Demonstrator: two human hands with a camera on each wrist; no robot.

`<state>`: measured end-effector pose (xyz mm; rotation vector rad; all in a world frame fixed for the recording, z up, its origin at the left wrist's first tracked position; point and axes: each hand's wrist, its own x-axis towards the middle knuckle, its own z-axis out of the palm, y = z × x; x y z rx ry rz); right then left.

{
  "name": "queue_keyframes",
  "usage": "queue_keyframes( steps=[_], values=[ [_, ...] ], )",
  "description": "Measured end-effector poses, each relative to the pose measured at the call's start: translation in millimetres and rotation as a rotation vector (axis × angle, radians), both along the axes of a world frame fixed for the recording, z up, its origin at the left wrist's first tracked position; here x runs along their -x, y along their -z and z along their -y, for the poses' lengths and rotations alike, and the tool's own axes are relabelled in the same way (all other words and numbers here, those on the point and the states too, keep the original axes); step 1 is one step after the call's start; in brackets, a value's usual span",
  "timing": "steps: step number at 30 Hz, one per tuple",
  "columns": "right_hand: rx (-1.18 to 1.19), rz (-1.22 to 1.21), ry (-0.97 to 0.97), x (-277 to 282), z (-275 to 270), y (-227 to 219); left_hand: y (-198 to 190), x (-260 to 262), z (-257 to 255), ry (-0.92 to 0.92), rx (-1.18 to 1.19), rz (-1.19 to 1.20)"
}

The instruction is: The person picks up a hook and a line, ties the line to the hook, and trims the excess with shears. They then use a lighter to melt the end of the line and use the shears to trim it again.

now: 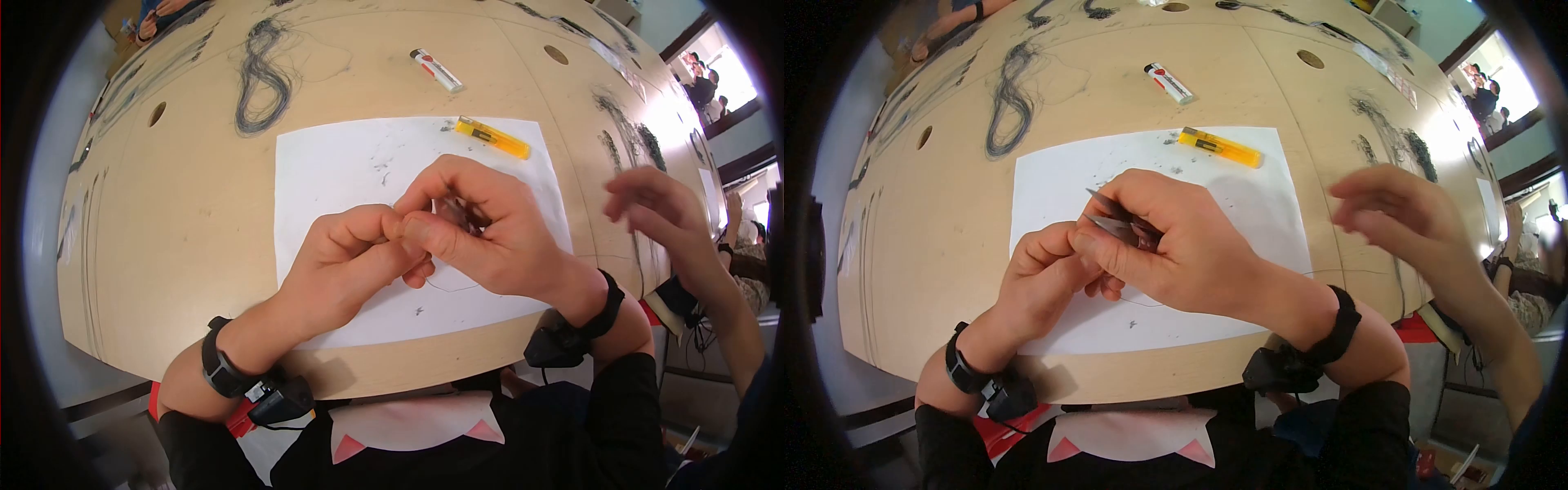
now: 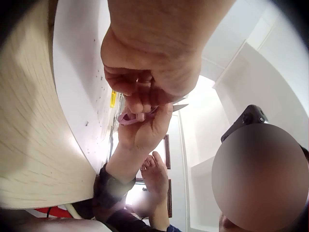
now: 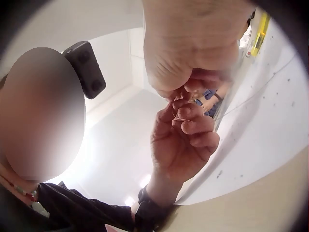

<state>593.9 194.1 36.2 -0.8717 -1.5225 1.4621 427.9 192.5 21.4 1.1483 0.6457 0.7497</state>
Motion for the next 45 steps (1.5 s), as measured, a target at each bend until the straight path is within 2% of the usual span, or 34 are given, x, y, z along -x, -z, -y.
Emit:
queue_keyframes(
  steps=[3,5,9,15,18,21,24,26,27,30,33,43,45],
  values=[
    [-0.142,0.09,0.015,-1.7,-3.1,6.0,2.1,0.5,-0.7,-0.005,-0.043,0.007],
    [-0.223,0.151,0.031,-2.2,-2.7,2.0,0.0,0.2,-1.3,-0.011,0.021,0.059],
    [-0.166,0.203,-0.046,-2.1,-0.1,2.1,2.6,0.7,-0.1,-0.035,0.063,0.112],
    [-0.286,0.354,0.088,-2.4,-3.3,2.6,2.8,1.1,-1.2,-0.017,0.009,0.06],
    [-0.264,0.333,0.096,-0.7,-3.2,3.8,2.4,0.1,-1.2,-0.029,0.017,0.042],
    [-0.335,0.307,0.164,0.0,-5.4,6.2,1.1,-0.1,-0.9,-0.041,0.068,-0.002],
    [-0.349,0.418,0.258,-6.3,-15.8,1.8,3.5,0.0,-1.2,-0.035,0.096,0.021],
    [-0.483,0.655,0.419,-12.3,-25.9,5.0,4.3,-1.0,-0.4,-0.043,0.054,0.007],
    [-0.488,0.658,0.419,-15.5,-29.5,5.4,4.1,-0.8,-0.2,-0.042,0.05,0.011],
    [-0.368,0.989,0.36,-19.6,-35.3,1.0,2.3,0.5,-1.0,-0.023,0.095,0.027],
    [-0.474,0.941,0.377,-21.1,-37.8,11.6,2.4,0.7,-0.8,-0.013,0.071,0.009],
    [-0.504,0.989,0.387,-24.6,-38.7,17.3,4.9,0.8,-0.1,0.013,0.008,-0.037],
    [-0.662,1.194,0.378,-19.1,-36.6,10.0,5.2,0.7,-0.2,0.005,0.009,-0.057]
  ],
)
